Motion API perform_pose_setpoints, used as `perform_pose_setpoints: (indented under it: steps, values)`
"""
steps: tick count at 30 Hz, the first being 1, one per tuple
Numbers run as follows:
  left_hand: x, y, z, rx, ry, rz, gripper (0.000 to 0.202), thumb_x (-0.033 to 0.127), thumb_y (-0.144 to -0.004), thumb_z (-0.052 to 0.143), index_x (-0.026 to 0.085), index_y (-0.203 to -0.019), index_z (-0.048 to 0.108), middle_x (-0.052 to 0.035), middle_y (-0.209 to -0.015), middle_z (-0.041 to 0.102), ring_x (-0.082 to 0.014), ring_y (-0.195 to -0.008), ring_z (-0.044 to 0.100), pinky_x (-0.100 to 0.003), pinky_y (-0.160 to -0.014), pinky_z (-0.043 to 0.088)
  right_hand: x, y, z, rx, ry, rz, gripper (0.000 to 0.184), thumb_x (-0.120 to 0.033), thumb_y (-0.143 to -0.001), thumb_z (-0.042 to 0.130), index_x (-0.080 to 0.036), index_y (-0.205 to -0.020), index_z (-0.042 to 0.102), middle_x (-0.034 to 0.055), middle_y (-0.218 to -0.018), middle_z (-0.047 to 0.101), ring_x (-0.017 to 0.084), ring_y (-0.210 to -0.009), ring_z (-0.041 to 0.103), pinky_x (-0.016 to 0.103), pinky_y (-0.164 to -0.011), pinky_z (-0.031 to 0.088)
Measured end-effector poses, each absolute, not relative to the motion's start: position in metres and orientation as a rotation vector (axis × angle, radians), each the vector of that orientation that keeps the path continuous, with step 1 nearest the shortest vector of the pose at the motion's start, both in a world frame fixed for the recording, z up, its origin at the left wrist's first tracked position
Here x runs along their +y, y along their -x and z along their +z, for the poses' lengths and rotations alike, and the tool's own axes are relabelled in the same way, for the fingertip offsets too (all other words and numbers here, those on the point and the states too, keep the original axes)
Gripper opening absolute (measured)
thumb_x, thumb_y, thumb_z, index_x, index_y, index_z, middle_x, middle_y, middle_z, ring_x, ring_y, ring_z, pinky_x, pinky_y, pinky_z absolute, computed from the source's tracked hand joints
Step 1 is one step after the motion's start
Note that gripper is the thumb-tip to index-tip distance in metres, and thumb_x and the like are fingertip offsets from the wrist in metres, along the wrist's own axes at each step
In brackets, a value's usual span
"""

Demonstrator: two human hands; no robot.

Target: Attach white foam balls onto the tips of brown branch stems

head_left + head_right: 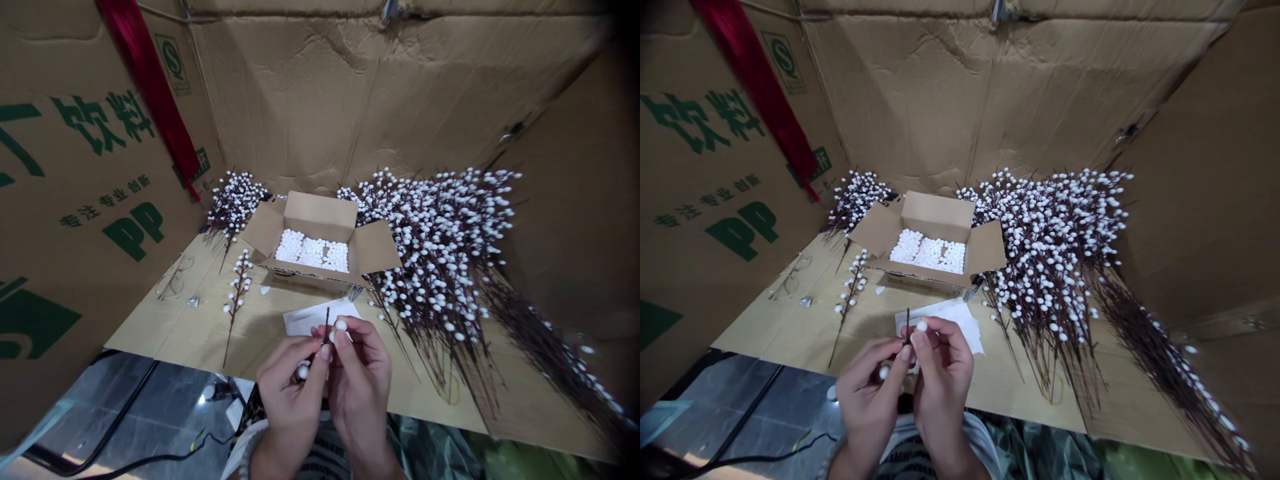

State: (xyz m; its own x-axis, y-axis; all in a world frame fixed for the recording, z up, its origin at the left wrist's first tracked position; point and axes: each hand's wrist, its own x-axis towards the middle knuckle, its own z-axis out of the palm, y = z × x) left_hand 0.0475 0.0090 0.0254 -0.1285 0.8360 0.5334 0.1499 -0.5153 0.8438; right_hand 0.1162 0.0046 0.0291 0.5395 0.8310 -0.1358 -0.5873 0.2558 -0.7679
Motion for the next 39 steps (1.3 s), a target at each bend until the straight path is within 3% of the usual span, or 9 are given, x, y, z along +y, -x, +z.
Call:
perform_pose_setpoints:
  steps: [11, 19, 26, 30, 39]
  values:
    - [0.01, -0.047, 0.029, 1.124, -1.568, 1.653, 0.013, 0.009, -0.075, 0.068, 0.02, -0.076, 0.074, -0.0022, -0.07, 0.074, -0.0146, -0.06, 0.067, -0.02, -0.054, 0.053, 0.004, -0.115, 0.029, -0.343, 0.944, 0.946, 0.024, -0.032, -0.062, 0.083, -0.019, -0.076, 0.068, 0.0014, -0.068, 0.073, 0.016, -0.062, 0.07, 0.024, -0.056, 0.057]
    - [0.015, -0.04, 0.038, 1.081, -1.15, 1.189, 0.01, 0.025, -0.07, 0.073, 0.016, -0.065, 0.072, -0.0014, -0.059, 0.067, -0.012, -0.048, 0.058, -0.02, -0.045, 0.047, 0.012, -0.157, 0.036, -0.375, 0.879, 1.023, 0.018, -0.03, -0.062, 0.083, -0.021, -0.075, 0.074, 0.002, -0.075, 0.074, 0.017, -0.071, 0.071, 0.03, -0.07, 0.058]
    - [0.014, -0.041, 0.041, 0.865, -0.821, 0.854, 0.023, 0.035, -0.061, 0.082, 0.015, -0.063, 0.07, 0.0003, -0.053, 0.064, -0.0083, -0.043, 0.052, -0.018, -0.043, 0.043, 0.021, -0.187, 0.032, -0.871, 0.914, 1.317, 0.019, -0.027, -0.064, 0.082, -0.019, -0.081, 0.075, 0.0019, -0.067, 0.071, 0.016, -0.063, 0.068, 0.023, -0.055, 0.053]
    - [0.013, -0.043, 0.039, 0.819, -0.757, 0.78, 0.026, 0.037, -0.059, 0.083, 0.014, -0.062, 0.07, 0.0001, -0.055, 0.064, -0.0073, -0.044, 0.053, -0.017, -0.041, 0.041, 0.024, -0.194, 0.031, -1.099, 0.837, 1.347, 0.013, -0.022, -0.068, 0.079, -0.02, -0.079, 0.072, 0.0013, -0.07, 0.07, 0.014, -0.064, 0.065, 0.024, -0.058, 0.052]
    - [0.013, -0.044, 0.042, 0.784, -0.676, 0.729, 0.024, 0.033, -0.058, 0.084, 0.014, -0.06, 0.07, 0.0003, -0.055, 0.065, -0.0058, -0.039, 0.052, -0.016, -0.037, 0.037, 0.026, -0.202, 0.024, -1.233, 0.737, 1.353, 0.008, -0.028, -0.072, 0.075, -0.023, -0.078, 0.076, 0.0043, -0.072, 0.071, 0.018, -0.068, 0.065, 0.03, -0.059, 0.053]
